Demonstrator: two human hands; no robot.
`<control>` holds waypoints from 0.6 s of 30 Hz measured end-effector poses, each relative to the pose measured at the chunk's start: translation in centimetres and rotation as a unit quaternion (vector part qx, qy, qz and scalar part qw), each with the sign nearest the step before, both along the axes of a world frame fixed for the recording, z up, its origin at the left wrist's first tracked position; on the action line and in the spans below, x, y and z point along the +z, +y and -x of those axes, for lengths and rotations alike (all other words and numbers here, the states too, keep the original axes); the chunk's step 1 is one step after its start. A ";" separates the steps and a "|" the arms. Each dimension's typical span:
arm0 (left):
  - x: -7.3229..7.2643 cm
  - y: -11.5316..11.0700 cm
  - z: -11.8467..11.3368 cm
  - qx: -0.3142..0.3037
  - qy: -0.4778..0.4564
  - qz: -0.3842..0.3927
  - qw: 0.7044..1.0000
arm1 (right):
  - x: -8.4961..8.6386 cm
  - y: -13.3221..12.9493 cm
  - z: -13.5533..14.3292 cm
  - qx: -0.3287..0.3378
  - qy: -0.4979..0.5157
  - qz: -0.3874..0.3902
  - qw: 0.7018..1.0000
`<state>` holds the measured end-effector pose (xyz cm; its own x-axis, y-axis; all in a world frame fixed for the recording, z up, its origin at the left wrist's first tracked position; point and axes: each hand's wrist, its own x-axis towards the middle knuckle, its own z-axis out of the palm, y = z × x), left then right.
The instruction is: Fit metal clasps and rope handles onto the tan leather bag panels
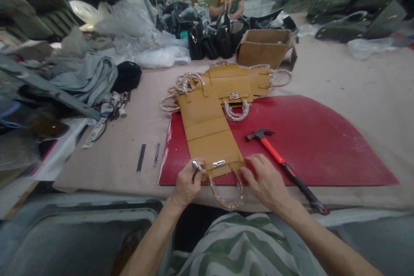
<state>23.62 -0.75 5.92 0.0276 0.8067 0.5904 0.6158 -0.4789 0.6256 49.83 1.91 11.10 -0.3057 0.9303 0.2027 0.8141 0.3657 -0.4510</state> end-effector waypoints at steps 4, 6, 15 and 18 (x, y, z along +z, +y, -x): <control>0.1 -0.2 0.2 -0.023 0.031 -0.010 0.999 | -1.2 -2.7 3.8 0.038 -0.054 0.016 0.998; 0.1 -0.4 0.2 -0.045 0.025 -0.004 0.999 | -1.3 -3.0 4.2 0.019 -0.068 0.033 0.997; 1.9 0.9 2.5 0.166 -0.381 0.176 0.892 | -1.8 -2.1 2.3 -0.071 0.018 0.181 0.981; 3.1 2.2 7.5 0.281 -0.324 0.203 0.880 | -1.7 -1.3 1.9 -0.127 0.122 0.242 0.954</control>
